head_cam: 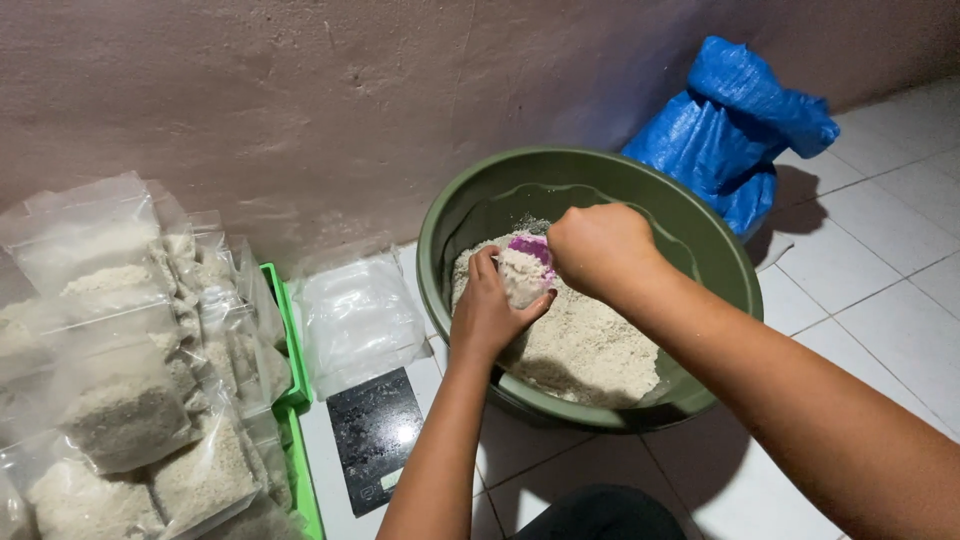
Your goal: The person is manually filling plastic bags with a powdered food product from a large basin, weighing each bag on a digital scale, and then organizing the filled bags into a green plastic tray.
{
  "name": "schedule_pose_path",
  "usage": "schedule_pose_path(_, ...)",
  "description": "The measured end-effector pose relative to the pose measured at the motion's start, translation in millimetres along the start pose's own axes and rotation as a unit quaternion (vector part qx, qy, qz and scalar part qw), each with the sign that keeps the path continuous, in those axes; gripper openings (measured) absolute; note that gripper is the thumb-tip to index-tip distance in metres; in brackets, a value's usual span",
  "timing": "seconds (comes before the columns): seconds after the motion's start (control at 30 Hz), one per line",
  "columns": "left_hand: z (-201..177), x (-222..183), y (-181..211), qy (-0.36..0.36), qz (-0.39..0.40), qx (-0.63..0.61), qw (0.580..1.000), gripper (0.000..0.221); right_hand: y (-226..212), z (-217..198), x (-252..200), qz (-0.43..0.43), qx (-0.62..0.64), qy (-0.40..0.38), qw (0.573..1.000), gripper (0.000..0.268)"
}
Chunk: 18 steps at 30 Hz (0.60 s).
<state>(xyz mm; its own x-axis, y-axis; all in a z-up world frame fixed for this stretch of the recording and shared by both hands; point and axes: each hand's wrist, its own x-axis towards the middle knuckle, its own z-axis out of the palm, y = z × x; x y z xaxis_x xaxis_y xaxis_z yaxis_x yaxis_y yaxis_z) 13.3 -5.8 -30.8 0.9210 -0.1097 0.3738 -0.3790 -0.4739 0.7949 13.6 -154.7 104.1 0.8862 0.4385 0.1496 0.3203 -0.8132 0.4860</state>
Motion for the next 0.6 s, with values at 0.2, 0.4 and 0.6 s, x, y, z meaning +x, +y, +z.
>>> schedule_pose_path(0.2,3,0,-3,0.015,0.021,0.01,1.0,0.089,4,-2,-6,-0.017,-0.071,0.084,0.994,0.032)
schedule_pose_path(0.4,5,1,-4,0.018,0.011,-0.003,1.0,0.089,14,-14,-10,0.045,0.059,-0.026,0.997,0.029)
schedule_pose_path(0.6,3,1,-5,0.009,-0.014,-0.013,1.0,0.089,34,-34,-19,0.186,0.255,-0.105,0.943,0.032)
